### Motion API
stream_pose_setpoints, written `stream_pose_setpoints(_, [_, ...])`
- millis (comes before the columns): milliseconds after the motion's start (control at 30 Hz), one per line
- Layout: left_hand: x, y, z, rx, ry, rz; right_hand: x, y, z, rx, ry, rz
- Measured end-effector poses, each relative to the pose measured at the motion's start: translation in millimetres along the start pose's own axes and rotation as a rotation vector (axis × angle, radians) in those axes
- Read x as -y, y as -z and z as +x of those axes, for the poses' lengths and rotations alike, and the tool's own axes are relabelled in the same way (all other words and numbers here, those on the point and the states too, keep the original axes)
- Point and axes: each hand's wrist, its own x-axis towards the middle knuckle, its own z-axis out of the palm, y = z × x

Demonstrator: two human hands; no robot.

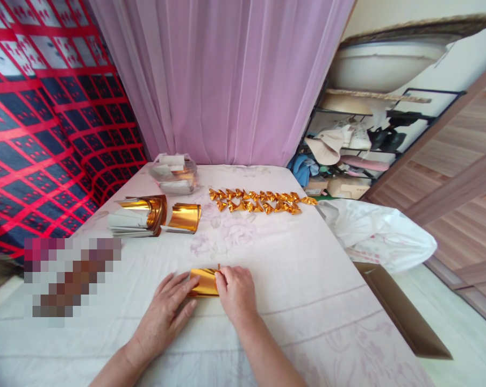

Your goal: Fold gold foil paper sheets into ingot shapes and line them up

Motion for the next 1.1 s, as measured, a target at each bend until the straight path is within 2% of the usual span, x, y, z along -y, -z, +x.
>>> stream_pose_setpoints(233, [-7.0, 3.9, 0.5, -0.049, 0.021, 0.043, 2.1, 1.6, 0.8, 0.008, -0.011, -0.032])
stream_pose_setpoints(400, [-12.9, 4.5, 0.4, -0.132, 0.009, 0.152, 3.9, 2.8, 2.1, 0.003, -0.014, -0.041])
stream_pose_setpoints(533, [-19.7, 5.1, 1.8, 0.028, -0.121, 0.172, 3.5, 3.4, 2.2, -0.005, 0.0, -0.044])
stream_pose_setpoints(667, [-22.6, 4.3, 3.5, 0.136, -0.122, 0.139, 3.4, 3.2, 1.8, -0.01, -0.004, -0.02])
stream_pose_setpoints(833, [-22.4, 1.5, 2.5, 0.162, -0.09, 0.129, 3.7, 2.9, -0.2, -0.013, -0.029, 0.031])
stream_pose_setpoints(967, [-22.5, -0.7, 1.0, 0.164, -0.076, 0.133, 0.3, 8.4, -3.7, -0.092, -0.043, 0.083])
stream_pose_setpoints(1033, [-23.0, -1.2, 0.8, 0.164, -0.07, 0.141, -1.4, 14.5, -5.2, -0.11, 0.005, 0.099])
stream_pose_setpoints(1100, [-23.8, -1.3, 1.0, 0.16, -0.066, 0.145, -2.0, 21.1, -6.0, -0.072, 0.094, 0.12])
